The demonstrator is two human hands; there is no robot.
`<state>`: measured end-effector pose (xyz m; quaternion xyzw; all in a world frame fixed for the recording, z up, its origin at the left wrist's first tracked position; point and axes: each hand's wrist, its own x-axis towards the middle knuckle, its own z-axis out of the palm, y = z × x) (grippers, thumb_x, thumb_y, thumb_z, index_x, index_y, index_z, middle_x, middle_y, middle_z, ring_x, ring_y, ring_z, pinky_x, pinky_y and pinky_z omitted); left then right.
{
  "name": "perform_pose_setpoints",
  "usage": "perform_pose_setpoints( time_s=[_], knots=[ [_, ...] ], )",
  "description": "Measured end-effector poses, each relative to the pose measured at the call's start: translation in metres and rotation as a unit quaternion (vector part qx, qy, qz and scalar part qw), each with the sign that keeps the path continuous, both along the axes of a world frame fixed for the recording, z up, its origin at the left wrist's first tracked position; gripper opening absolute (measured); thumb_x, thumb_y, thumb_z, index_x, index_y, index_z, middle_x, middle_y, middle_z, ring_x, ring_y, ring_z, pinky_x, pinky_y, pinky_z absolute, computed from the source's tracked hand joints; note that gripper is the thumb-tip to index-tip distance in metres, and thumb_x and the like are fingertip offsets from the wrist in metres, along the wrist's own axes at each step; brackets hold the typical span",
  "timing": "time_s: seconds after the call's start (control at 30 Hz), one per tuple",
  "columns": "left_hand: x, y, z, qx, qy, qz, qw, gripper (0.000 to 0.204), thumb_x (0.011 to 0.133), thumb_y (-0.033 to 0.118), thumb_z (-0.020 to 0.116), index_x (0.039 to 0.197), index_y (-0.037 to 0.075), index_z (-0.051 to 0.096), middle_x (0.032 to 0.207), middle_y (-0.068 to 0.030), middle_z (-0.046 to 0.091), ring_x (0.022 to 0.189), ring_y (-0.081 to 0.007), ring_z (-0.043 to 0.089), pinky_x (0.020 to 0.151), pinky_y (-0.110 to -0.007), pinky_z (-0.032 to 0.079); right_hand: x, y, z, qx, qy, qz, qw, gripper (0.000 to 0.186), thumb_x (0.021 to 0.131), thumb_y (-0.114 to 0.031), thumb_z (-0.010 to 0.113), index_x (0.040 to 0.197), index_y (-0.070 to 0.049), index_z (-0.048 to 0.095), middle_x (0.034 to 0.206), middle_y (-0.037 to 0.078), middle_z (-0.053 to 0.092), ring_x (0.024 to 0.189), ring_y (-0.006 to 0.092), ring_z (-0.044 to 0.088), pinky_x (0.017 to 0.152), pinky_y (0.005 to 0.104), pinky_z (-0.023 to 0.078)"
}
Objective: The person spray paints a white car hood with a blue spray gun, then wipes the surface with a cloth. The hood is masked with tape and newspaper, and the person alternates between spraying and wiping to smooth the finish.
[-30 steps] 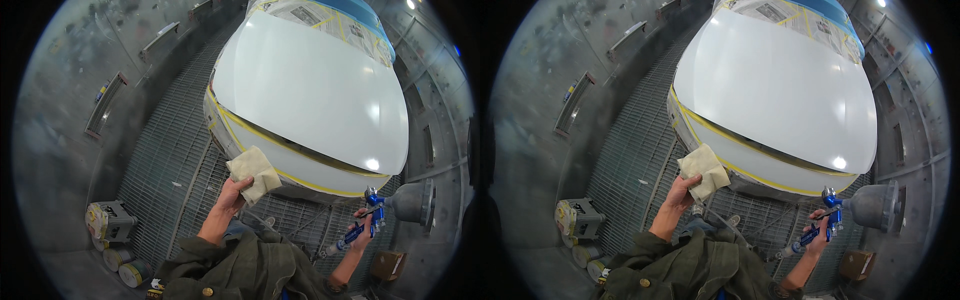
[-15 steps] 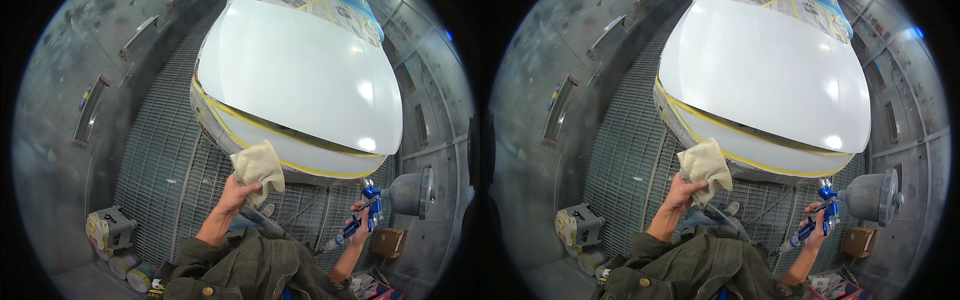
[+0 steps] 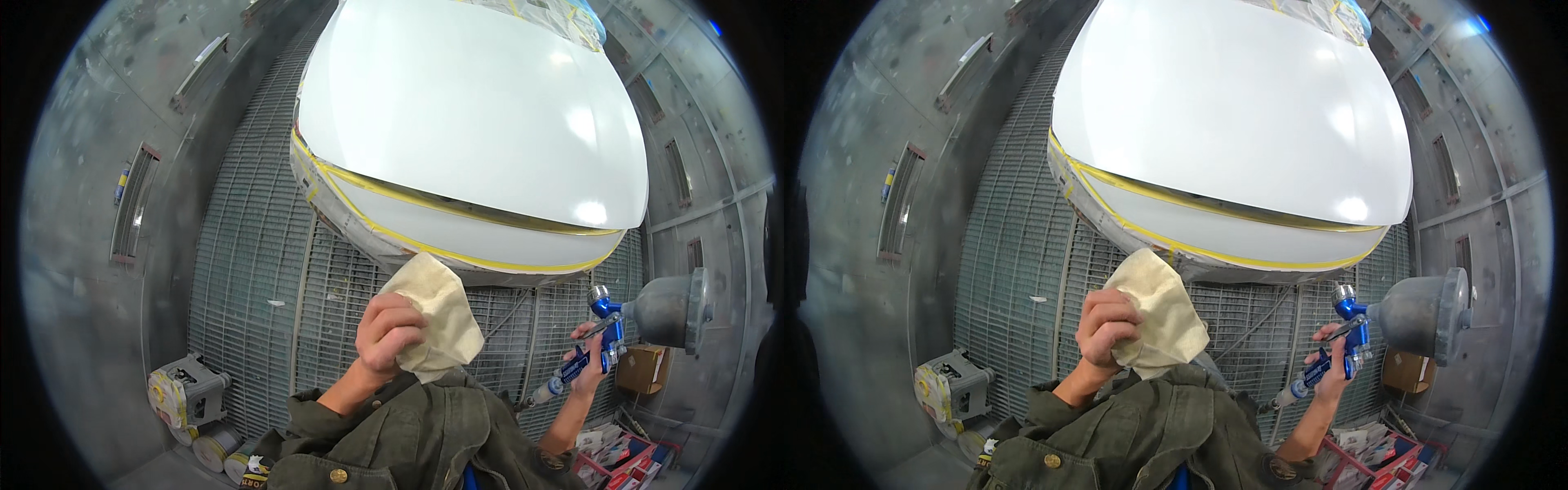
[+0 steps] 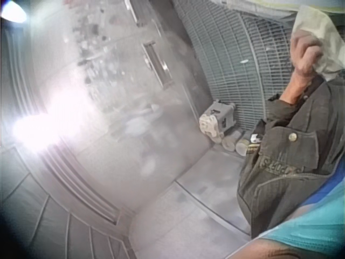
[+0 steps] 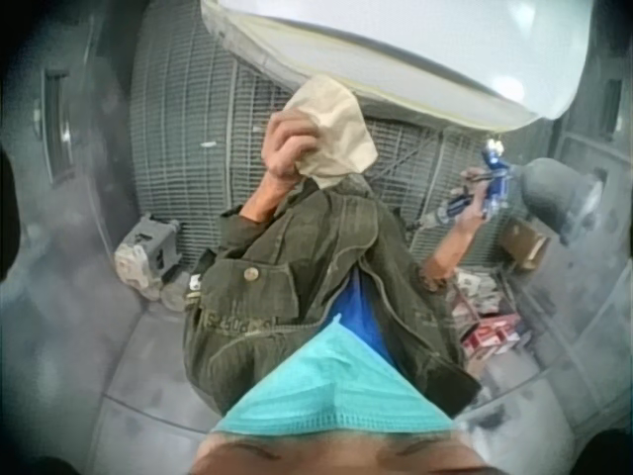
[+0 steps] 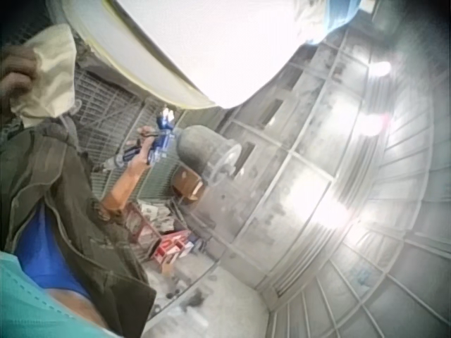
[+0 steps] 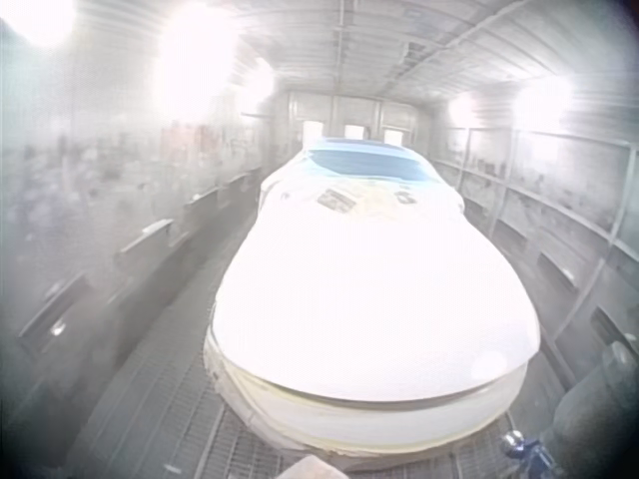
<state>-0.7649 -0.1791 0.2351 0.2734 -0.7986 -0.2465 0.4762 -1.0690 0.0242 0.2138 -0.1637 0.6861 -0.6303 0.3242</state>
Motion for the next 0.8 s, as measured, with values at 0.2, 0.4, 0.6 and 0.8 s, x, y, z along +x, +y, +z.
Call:
perform_pose_setpoints(
  time_s=[0.2,0.4,0.6,0.8],
  knots=[
    [0.000,0.002,0.006,-0.009,0.022,0.009,1.000,0.022,0.058,0.012,0.072,0.069,0.006,0.054,0.087,-0.0069,0.064,0.082,-0.0259,0.059,0.070,-0.036,0.051,0.003,-0.004,0.004,0.001,-0.002,-0.008,1.000,0.027,0.101,-0.025,0.053,0.112,-0.001,0.057,0.105,0.010,0.061,0.087,0.0148,0.060,0.049,0.0245,0.053],
    [-0.006,0.006,-0.010,0.108,0.128,0.056,0.984,0.025,0.068,0.009,0.073,0.071,0.006,0.048,0.083,-0.0083,0.060,0.078,-0.0220,0.058,0.066,-0.032,0.049,0.005,-0.007,0.005,-0.001,0.002,-0.011,1.000,0.027,0.101,-0.024,0.053,0.113,0.000,0.058,0.105,0.010,0.061,0.087,0.0149,0.061,0.049,0.0245,0.053],
    [-0.012,0.007,-0.018,0.149,0.158,0.062,0.974,0.025,0.069,0.003,0.072,0.071,0.006,0.047,0.083,-0.0090,0.057,0.075,-0.0197,0.054,0.063,-0.028,0.045,0.003,-0.006,0.007,-0.002,-0.001,0.007,1.000,0.027,0.101,-0.025,0.053,0.112,-0.001,0.058,0.104,0.010,0.062,0.087,0.0147,0.061,0.051,0.0249,0.054],
    [-0.043,0.018,-0.005,0.127,0.110,0.064,0.984,0.024,0.063,0.003,0.073,0.072,0.006,0.051,0.082,-0.0079,0.055,0.074,-0.0193,0.053,0.060,-0.028,0.042,0.011,-0.021,0.021,-0.005,0.023,0.069,0.997,0.041,0.103,-0.038,0.048,0.114,0.001,0.057,0.106,0.011,0.060,0.092,0.0168,0.061,0.053,0.0243,0.055]
  ],
)
